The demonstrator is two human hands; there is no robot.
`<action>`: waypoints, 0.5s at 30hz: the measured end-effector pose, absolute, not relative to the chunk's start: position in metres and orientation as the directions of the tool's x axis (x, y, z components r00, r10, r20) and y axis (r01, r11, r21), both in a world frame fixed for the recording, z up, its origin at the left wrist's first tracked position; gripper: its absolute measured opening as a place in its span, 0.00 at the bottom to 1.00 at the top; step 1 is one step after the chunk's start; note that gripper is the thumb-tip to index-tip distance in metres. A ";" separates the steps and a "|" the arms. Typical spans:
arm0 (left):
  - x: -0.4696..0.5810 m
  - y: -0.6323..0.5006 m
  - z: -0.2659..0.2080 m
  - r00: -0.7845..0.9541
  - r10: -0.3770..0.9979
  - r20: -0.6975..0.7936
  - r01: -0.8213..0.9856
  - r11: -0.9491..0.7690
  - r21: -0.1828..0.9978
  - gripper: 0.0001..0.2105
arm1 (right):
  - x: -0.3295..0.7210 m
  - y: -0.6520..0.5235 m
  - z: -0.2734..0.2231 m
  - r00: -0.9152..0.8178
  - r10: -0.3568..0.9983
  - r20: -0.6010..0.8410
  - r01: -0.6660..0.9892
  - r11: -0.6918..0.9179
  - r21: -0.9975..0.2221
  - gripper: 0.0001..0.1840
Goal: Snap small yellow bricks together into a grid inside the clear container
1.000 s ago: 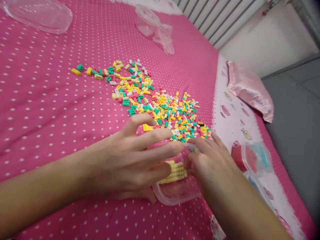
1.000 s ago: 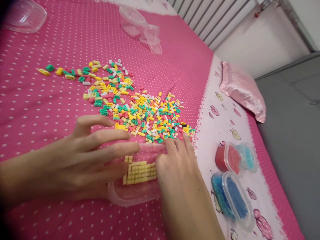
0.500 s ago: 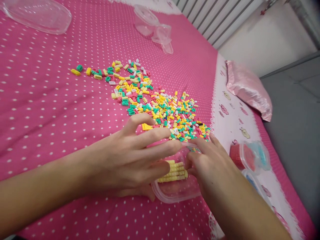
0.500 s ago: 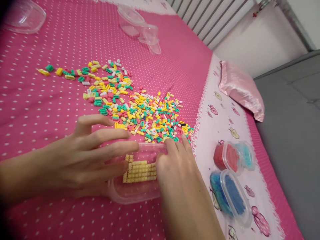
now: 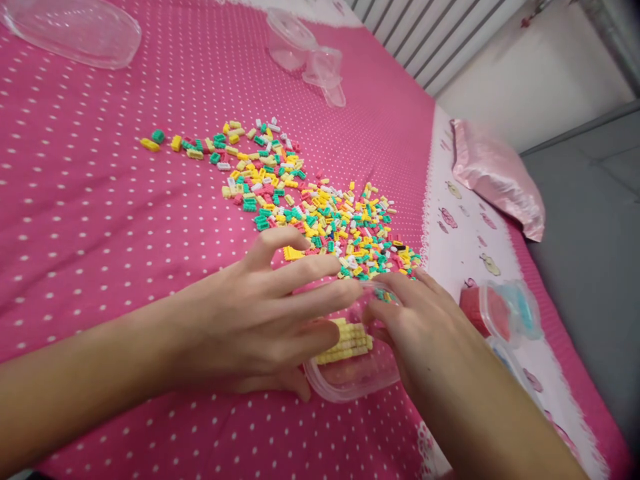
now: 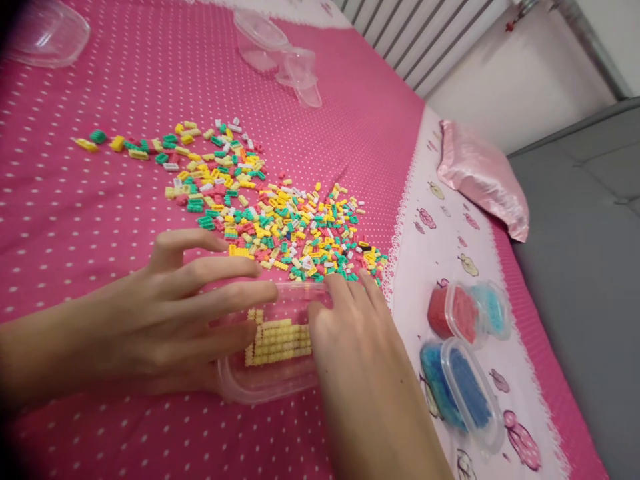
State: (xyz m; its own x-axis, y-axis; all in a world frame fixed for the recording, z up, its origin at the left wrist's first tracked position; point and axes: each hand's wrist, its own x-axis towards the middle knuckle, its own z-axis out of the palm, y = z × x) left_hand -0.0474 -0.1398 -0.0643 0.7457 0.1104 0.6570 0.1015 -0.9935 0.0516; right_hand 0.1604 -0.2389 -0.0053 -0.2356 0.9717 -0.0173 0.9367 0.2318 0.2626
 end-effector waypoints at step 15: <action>-0.050 -0.136 -0.064 0.761 0.104 0.640 0.083 -0.995 0.062 0.11 | 0.173 -0.236 -0.001 -0.362 0.931 0.056 0.920 0.347 0.185 0.09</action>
State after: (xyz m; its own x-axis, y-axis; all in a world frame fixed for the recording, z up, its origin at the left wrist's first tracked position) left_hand -0.0501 -0.1363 -0.0638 0.7614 0.1035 0.6400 0.0834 -0.9946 0.0616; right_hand 0.1735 -0.2361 -0.0014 -0.3620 0.9305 0.0559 0.9195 0.3466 0.1853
